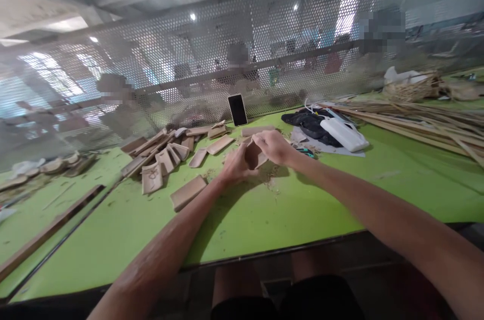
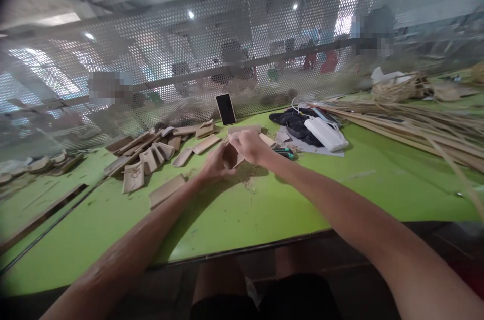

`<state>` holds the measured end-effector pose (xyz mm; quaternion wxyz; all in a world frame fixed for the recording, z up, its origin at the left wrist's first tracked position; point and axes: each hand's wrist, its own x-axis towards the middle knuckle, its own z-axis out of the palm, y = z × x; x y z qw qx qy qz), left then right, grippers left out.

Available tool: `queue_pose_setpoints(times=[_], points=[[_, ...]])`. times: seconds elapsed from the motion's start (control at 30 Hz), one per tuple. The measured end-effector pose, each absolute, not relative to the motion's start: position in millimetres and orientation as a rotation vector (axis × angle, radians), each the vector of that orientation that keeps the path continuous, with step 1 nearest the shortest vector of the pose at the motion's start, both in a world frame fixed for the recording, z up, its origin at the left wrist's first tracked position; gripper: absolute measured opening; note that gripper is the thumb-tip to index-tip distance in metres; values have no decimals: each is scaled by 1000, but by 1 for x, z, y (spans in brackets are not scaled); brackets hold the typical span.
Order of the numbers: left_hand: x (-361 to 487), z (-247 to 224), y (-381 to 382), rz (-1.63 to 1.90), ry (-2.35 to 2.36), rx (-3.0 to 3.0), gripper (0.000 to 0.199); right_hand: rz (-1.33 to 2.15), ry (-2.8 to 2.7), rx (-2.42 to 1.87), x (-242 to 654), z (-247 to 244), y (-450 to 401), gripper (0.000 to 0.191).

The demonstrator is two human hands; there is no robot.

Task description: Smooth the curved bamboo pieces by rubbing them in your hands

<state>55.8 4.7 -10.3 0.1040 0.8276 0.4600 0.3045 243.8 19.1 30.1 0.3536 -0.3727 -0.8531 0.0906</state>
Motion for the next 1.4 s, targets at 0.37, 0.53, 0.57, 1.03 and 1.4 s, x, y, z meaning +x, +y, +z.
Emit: queue_pose_setpoints(times=[0.37,0.53,0.57,1.03,1.4], points=[[54,-11,5,876,1417,2415,82,333,-2152,-997,248,27,22,47],[55,-13,6,992,1384,2370,76,343,-2196,-1016,250,31,22,49],[55,-13,6,1032,1365,2361,75,314,-2187,-1004,250,31,22,48],[54,-14,6,1079,1359,2329,66,478,-2147,-1081,245,26,23,47],[53,-16,6,1074,1437,2286,46,645,-2140,-1038,246,19,25,38]])
